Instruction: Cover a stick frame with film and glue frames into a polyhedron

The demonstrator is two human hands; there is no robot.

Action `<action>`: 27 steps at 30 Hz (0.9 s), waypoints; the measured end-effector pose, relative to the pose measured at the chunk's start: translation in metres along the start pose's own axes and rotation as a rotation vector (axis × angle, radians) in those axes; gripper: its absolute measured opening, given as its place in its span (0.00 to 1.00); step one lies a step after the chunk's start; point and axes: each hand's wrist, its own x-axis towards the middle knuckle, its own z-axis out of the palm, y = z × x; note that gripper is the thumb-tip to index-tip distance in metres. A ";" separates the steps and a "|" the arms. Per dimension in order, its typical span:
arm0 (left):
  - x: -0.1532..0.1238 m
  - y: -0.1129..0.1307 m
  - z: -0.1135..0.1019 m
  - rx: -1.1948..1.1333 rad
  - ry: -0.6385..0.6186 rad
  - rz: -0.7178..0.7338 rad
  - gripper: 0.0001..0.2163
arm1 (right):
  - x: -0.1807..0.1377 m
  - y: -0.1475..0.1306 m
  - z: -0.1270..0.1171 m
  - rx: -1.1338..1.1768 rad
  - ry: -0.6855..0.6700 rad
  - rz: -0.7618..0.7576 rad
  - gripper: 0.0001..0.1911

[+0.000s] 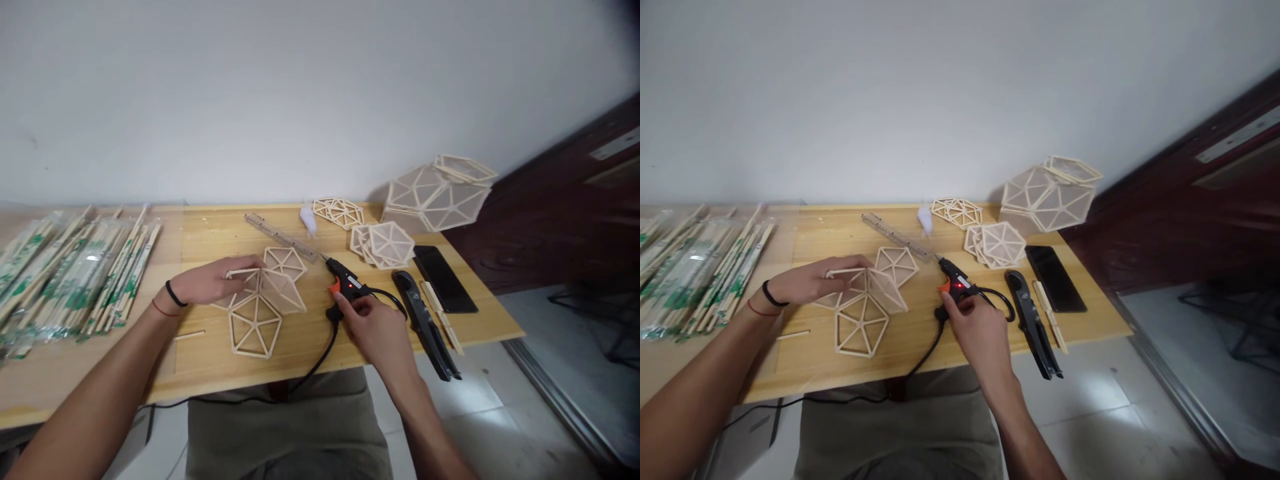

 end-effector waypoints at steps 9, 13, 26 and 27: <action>-0.001 -0.002 -0.002 0.012 0.013 -0.016 0.18 | 0.005 -0.010 0.003 0.392 0.027 0.128 0.16; -0.001 -0.002 -0.002 -0.018 0.005 -0.008 0.18 | 0.004 -0.005 0.005 0.685 -0.048 0.189 0.15; -0.001 -0.005 -0.005 -0.035 -0.011 -0.031 0.18 | -0.026 -0.014 -0.001 1.417 -0.443 0.088 0.10; -0.001 -0.005 -0.005 -0.034 -0.014 -0.033 0.18 | -0.028 -0.011 0.000 1.385 -0.454 0.058 0.11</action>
